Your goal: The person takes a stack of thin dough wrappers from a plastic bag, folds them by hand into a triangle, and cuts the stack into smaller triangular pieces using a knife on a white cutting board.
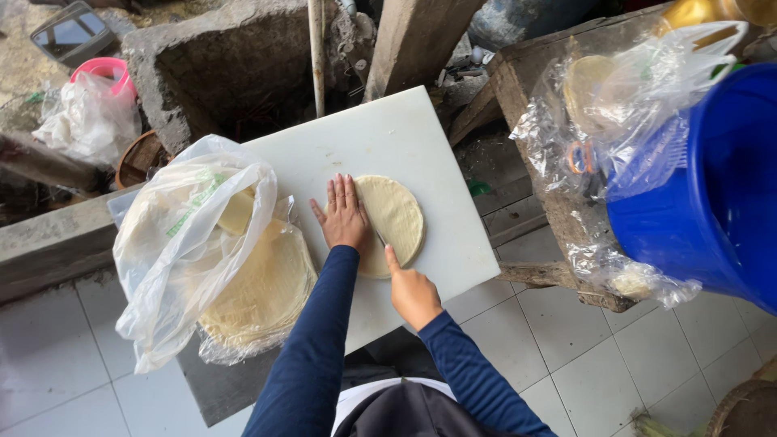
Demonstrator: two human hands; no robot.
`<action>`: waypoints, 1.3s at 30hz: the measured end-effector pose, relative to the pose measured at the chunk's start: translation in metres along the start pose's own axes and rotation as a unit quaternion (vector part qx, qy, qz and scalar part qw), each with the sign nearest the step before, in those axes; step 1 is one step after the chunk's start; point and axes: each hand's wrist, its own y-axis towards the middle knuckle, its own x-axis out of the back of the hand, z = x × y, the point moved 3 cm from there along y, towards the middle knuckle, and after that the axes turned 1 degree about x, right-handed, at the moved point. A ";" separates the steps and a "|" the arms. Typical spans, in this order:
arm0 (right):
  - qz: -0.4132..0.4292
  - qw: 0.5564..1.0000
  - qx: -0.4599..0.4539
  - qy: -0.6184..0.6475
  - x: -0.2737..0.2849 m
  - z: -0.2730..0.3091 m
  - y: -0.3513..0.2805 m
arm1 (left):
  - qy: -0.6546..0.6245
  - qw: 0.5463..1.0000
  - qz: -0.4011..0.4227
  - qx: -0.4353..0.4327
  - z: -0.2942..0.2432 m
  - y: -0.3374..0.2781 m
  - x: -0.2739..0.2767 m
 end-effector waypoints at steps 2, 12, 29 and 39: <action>0.004 1.000 -0.002 -0.005 0.003 -0.004 -0.002 | 0.077 0.995 0.004 -0.062 -0.013 0.011 0.004; 0.040 0.999 -0.018 -0.015 -0.017 -0.017 -0.054 | -0.040 0.978 0.044 -0.202 -0.031 0.032 -0.012; 0.127 0.991 -0.043 -0.004 -0.047 -0.055 -0.123 | -0.052 0.977 0.059 -0.197 -0.030 0.034 -0.006; -0.111 0.979 -0.084 0.150 0.016 -0.129 -0.079 | -0.229 0.970 -0.071 0.038 0.020 0.017 0.011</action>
